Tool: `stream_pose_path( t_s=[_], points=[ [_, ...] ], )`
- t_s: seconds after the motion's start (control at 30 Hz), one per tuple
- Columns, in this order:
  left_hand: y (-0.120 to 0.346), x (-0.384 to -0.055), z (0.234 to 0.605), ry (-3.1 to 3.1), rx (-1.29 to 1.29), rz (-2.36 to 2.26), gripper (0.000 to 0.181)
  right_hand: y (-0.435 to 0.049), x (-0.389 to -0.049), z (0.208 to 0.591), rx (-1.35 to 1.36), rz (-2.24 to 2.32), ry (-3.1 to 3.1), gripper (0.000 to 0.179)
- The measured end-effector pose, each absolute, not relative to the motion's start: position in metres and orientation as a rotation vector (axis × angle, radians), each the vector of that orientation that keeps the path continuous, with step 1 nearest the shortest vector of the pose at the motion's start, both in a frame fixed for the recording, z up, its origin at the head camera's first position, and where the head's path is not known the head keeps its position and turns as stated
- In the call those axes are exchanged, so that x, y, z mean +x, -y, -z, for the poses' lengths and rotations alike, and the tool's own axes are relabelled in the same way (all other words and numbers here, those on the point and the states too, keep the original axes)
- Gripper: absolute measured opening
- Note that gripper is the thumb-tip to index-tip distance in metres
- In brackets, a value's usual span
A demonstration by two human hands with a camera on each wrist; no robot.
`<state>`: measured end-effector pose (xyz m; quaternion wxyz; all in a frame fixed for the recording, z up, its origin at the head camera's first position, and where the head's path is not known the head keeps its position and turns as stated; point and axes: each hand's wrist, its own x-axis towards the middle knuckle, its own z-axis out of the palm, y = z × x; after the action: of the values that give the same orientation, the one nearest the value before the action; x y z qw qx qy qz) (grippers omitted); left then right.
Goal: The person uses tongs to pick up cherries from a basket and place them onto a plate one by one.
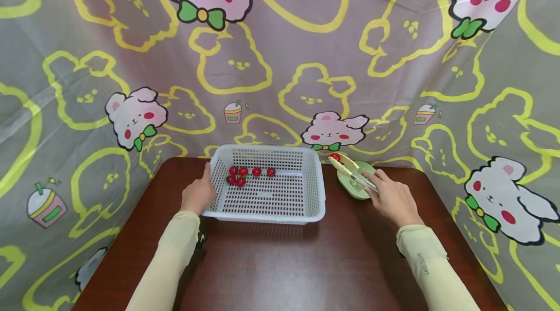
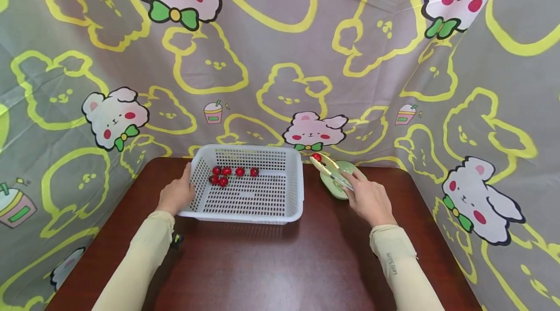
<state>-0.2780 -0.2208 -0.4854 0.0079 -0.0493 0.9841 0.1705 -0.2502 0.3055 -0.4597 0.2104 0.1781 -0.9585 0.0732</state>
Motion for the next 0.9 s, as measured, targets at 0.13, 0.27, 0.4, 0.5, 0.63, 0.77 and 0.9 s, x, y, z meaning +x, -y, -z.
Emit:
stream_pose_path(
  t_s=[0.13, 0.27, 0.4, 0.5, 0.63, 0.77, 0.9],
  points=[
    [0.222, -0.279, 0.484, -3.075, -0.157, -0.527, 0.074, -0.313, -0.252, 0.462, 0.466, -0.186, 2.681, 0.043],
    [0.222, -0.279, 0.484, -3.073, -0.159, -0.533, 0.074, -0.320, -0.251, 0.464, 0.442, -0.183, 2.698, 0.042],
    [0.222, -0.279, 0.484, -3.085, -0.153, -0.534, 0.074, -0.325, -0.251, 0.467, 0.426, -0.191, 2.711, 0.043],
    [0.223, -0.279, 0.485, -3.098, -0.147, -0.537, 0.073, -0.329, -0.251, 0.469, 0.404, -0.192, 2.728, 0.042],
    [0.223, -0.278, 0.486, -3.099, -0.145, -0.548, 0.073, -0.335, -0.253, 0.475, 0.344, -0.200, 2.768, 0.041],
    [0.222, -0.276, 0.486, -3.084, -0.143, -0.568, 0.074, -0.342, -0.253, 0.482, 0.282, -0.213, 2.808, 0.041],
    [0.221, -0.276, 0.483, -3.070, -0.153, -0.574, 0.075, -0.347, -0.253, 0.485, 0.234, -0.217, 2.840, 0.042]
  ],
)
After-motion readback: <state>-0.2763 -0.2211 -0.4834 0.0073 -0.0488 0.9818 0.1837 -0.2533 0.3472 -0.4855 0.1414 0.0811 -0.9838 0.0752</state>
